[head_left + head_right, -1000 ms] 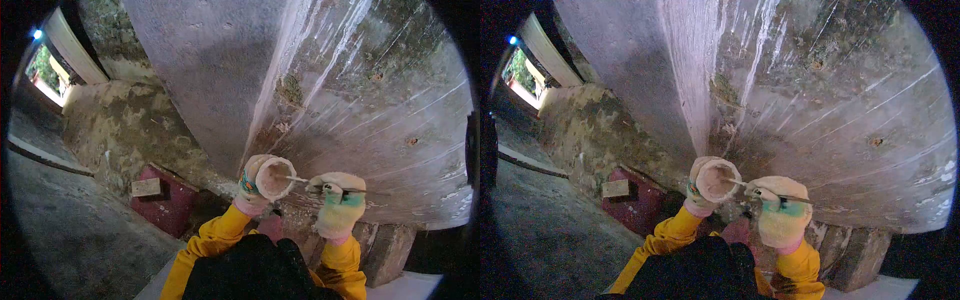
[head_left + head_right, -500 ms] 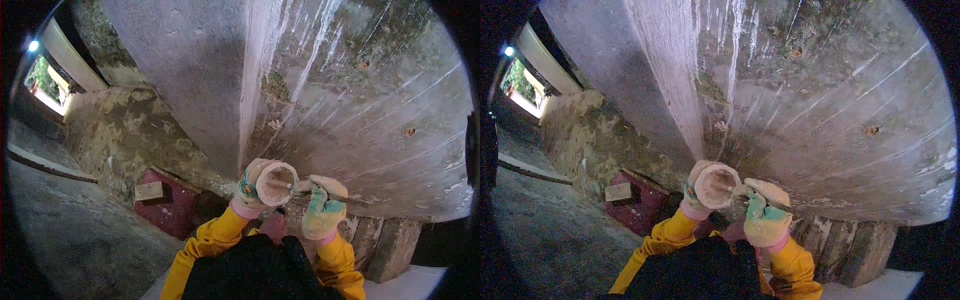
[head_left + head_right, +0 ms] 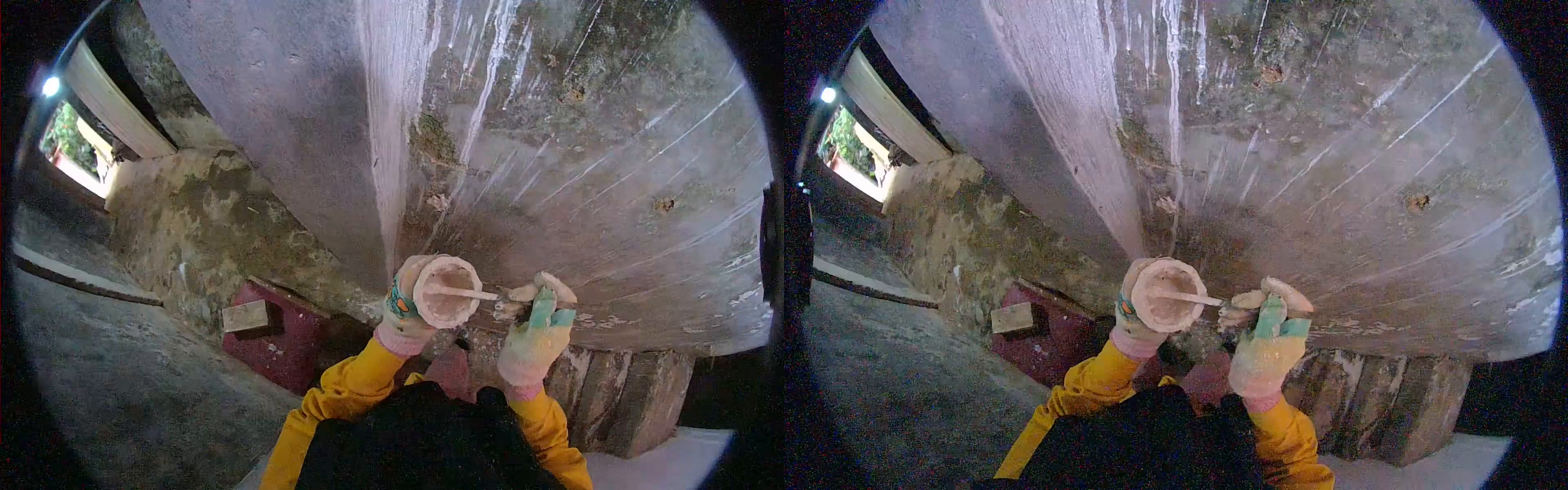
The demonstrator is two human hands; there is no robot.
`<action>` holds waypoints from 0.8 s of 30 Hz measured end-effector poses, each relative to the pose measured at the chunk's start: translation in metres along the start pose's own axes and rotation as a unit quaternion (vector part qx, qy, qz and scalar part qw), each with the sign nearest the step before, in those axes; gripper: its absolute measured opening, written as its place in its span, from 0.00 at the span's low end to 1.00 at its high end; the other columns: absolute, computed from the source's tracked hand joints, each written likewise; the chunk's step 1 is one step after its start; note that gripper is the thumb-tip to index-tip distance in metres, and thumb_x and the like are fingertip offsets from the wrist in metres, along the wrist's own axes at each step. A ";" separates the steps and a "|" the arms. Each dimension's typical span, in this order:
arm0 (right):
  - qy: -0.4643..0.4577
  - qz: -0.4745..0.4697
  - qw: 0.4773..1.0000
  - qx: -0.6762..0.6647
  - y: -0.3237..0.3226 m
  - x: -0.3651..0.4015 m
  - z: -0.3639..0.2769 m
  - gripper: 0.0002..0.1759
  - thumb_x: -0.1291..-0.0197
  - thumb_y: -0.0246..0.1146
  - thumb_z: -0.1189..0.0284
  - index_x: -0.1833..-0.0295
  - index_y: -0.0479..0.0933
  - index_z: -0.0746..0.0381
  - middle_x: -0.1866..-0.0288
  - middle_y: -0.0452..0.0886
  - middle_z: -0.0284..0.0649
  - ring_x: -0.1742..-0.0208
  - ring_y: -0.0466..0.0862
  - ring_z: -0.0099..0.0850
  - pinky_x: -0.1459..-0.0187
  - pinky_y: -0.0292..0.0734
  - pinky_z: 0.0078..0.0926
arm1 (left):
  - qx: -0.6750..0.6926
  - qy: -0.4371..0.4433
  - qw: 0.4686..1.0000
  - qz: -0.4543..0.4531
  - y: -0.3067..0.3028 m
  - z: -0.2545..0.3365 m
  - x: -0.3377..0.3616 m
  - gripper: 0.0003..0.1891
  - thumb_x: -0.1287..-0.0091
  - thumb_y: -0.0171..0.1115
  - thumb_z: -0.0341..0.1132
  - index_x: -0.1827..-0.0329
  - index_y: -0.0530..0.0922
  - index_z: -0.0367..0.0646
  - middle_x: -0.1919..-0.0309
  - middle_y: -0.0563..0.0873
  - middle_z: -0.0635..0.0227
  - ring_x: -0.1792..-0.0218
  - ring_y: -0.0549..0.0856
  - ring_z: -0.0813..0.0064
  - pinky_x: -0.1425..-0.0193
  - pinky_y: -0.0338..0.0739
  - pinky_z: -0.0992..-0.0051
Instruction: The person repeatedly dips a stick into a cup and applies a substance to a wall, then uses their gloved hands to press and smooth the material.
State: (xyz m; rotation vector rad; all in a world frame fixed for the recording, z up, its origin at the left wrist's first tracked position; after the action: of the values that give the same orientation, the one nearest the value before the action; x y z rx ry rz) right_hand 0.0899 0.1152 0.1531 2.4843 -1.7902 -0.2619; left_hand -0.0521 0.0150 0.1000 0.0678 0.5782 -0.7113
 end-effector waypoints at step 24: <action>-0.084 0.020 0.995 -0.058 0.058 -0.057 -0.026 0.10 0.38 0.50 0.72 0.54 0.66 0.67 0.69 0.77 0.45 0.74 0.79 0.30 0.73 0.76 0.23 | 0.092 -0.172 0.976 0.095 0.002 -0.059 0.004 0.28 0.47 0.64 0.35 0.45 0.62 0.41 0.47 0.71 0.59 0.47 0.73 0.67 0.47 0.70 0.73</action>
State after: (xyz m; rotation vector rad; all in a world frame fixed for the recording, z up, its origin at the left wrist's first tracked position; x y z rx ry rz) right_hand 0.0230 0.1499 0.1929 2.4082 -1.8234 -0.5723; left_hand -0.0766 0.0288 0.0475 0.1666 0.1704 -0.5709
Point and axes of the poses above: each hand's wrist, its own x-axis away from the middle knuckle, its own y-axis out of the palm, z = x × y, the point moved 9 cm from there along -x, towards the middle knuckle
